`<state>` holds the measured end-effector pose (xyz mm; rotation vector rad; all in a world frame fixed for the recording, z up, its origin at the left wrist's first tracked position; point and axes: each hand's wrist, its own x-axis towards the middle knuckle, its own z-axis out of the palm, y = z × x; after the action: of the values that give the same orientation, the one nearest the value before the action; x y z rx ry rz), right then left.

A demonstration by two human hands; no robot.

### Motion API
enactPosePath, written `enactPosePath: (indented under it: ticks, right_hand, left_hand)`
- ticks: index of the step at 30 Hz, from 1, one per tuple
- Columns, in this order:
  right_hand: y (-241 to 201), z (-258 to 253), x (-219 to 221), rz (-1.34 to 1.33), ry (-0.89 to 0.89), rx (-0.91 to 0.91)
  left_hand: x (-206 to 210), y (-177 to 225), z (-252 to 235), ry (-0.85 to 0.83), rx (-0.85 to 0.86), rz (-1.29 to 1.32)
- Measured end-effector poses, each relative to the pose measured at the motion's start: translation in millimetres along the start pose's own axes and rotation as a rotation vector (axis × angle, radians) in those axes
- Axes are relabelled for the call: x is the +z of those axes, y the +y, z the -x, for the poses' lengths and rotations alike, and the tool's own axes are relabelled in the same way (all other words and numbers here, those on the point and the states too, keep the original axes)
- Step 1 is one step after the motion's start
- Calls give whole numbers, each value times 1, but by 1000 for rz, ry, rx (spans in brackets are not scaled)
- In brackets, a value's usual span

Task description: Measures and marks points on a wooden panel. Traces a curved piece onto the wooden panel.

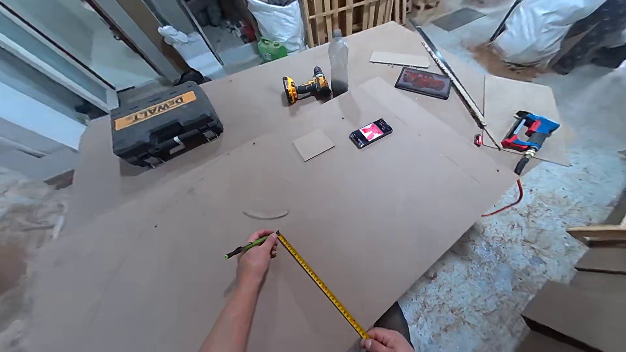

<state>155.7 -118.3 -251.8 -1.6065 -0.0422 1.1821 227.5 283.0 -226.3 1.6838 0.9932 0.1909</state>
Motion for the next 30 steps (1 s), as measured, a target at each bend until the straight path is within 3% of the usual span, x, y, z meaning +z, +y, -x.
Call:
enactPosePath:
  ticks: [6,9,12,15,19,23,30]
  right_hand:
    - [30,10,171,-119,55,52]
    - [33,14,230,-149,52,64]
    - [37,15,271,-131,59,72]
    - [39,18,307,-89,20,97]
    - [35,21,347,-41,-23,102]
    - [44,18,365,-6,-17,113]
    - [52,19,385,-29,9,71]
  left_hand:
    - [-175,-67,23,34,-94,-119]
    - [-249,-96,18,65,-123,-125]
    - [-294,-113,10,70,-141,-96]
    - [-317,-125,2,85,-131,-83]
    - [-317,-112,1,23,-111,-169]
    - [-311,-113,-4,12,-64,-282]
    - [-338,-123,-3,-23,12,-448]
